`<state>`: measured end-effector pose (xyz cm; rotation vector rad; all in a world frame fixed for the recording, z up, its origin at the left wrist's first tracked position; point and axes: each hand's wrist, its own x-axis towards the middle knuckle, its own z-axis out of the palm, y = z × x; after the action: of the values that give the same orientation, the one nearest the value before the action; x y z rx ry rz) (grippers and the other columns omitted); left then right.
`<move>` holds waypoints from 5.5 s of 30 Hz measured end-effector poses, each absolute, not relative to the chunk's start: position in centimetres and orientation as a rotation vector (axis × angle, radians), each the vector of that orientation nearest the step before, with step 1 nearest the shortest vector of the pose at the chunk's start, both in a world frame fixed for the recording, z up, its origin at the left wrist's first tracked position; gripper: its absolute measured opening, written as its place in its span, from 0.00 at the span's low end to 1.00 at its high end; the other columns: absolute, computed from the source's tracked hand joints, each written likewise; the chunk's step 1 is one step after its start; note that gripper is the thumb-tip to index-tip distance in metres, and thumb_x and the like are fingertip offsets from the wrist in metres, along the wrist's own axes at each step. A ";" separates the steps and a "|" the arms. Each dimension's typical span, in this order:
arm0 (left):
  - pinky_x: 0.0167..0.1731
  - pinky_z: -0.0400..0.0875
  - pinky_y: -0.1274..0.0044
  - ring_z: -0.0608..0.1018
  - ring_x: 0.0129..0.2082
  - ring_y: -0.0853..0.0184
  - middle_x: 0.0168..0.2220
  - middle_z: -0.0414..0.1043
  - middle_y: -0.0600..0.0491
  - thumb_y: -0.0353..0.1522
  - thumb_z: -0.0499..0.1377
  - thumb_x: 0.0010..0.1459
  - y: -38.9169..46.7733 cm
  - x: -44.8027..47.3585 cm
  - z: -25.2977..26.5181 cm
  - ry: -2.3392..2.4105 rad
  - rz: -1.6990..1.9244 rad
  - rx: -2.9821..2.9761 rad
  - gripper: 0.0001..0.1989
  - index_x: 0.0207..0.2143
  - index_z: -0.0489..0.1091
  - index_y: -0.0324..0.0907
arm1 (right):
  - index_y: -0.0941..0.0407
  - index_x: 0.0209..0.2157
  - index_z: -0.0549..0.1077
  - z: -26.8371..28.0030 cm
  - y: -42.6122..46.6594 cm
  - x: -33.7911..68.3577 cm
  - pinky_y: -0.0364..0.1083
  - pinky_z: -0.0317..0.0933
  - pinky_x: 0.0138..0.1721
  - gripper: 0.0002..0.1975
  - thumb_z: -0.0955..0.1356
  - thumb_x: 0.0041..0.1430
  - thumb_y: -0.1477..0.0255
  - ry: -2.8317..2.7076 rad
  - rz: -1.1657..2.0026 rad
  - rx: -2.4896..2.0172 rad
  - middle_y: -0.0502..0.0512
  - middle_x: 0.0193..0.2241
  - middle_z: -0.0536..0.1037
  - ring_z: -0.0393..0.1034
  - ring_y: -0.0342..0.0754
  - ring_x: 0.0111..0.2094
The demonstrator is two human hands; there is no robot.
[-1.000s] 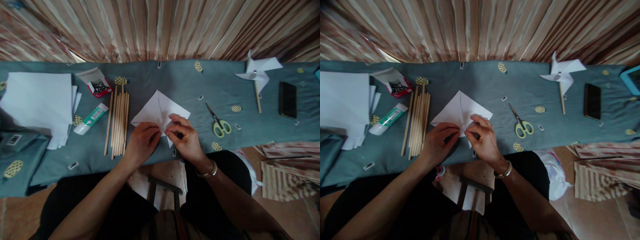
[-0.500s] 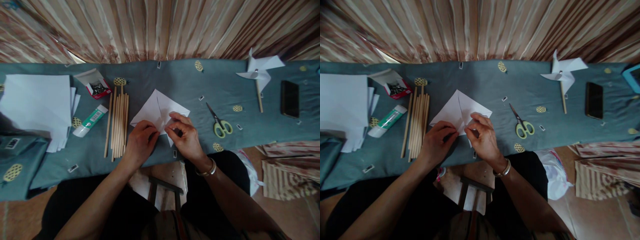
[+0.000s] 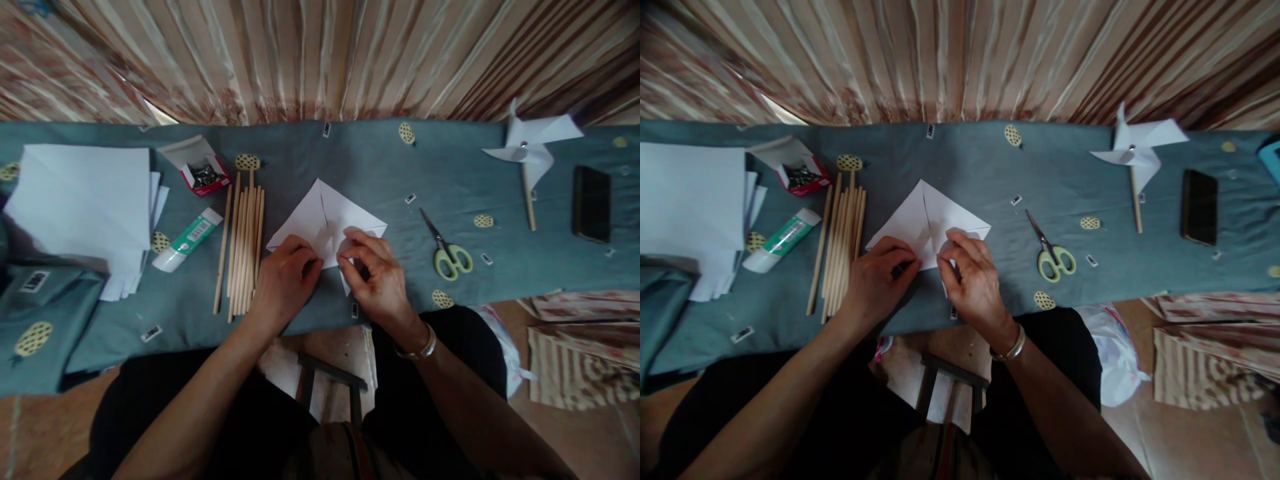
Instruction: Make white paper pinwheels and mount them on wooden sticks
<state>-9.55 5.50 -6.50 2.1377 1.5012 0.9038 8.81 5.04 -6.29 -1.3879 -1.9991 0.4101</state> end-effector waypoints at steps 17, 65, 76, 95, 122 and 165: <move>0.32 0.73 0.77 0.77 0.31 0.68 0.34 0.73 0.52 0.26 0.61 0.59 5.6 -9.6 -6.6 1.520 0.867 2.133 0.05 0.29 0.73 0.39 | 0.58 0.49 0.76 -6.7 4.7 8.9 0.59 0.66 0.60 0.13 0.65 0.66 0.77 -2.116 0.230 -1.314 0.65 0.57 0.74 0.69 0.56 0.58; 0.44 0.78 0.69 0.78 0.43 0.61 0.43 0.75 0.45 0.26 0.59 0.60 5.1 -9.8 -7.0 1.369 0.856 2.291 0.04 0.37 0.73 0.39 | 0.56 0.64 0.62 -5.8 5.9 9.3 0.63 0.53 0.66 0.24 0.58 0.67 0.77 -2.295 0.208 -1.398 0.66 0.67 0.61 0.50 0.59 0.70; 0.50 0.75 0.66 0.77 0.49 0.60 0.48 0.75 0.45 0.24 0.58 0.61 5.3 -11.0 -6.9 1.265 0.832 2.381 0.08 0.41 0.74 0.40 | 0.58 0.54 0.74 -5.8 9.2 13.0 0.60 0.69 0.53 0.20 0.64 0.66 0.64 -2.034 0.347 -1.546 0.64 0.50 0.80 0.76 0.58 0.50; 0.52 0.72 0.62 0.74 0.54 0.57 0.54 0.74 0.45 0.26 0.55 0.64 4.9 -10.5 -7.1 1.309 0.961 2.433 0.12 0.46 0.74 0.43 | 0.59 0.54 0.70 -5.1 4.1 14.7 0.47 0.63 0.24 0.26 0.72 0.55 0.64 -1.655 0.919 -1.745 0.49 0.23 0.79 0.71 0.46 0.21; 0.46 0.74 0.70 0.78 0.44 0.63 0.43 0.79 0.49 0.27 0.57 0.64 6.6 -10.0 -7.9 1.347 1.003 2.303 0.09 0.45 0.75 0.41 | 0.56 0.50 0.77 -5.3 2.8 13.8 0.57 0.68 0.56 0.14 0.64 0.68 0.71 -2.228 0.172 -1.421 0.61 0.50 0.79 0.73 0.57 0.51; 0.44 0.73 0.69 0.74 0.44 0.62 0.43 0.76 0.48 0.24 0.54 0.64 6.3 -9.4 -8.0 1.266 0.958 2.399 0.11 0.40 0.77 0.41 | 0.56 0.53 0.74 -6.0 3.5 9.5 0.63 0.54 0.67 0.22 0.59 0.63 0.80 -2.206 0.424 -1.451 0.60 0.67 0.61 0.52 0.58 0.70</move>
<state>-9.44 6.33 -8.01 2.3995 1.2661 0.9584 9.52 3.52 -5.99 -1.4514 -2.2056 0.4243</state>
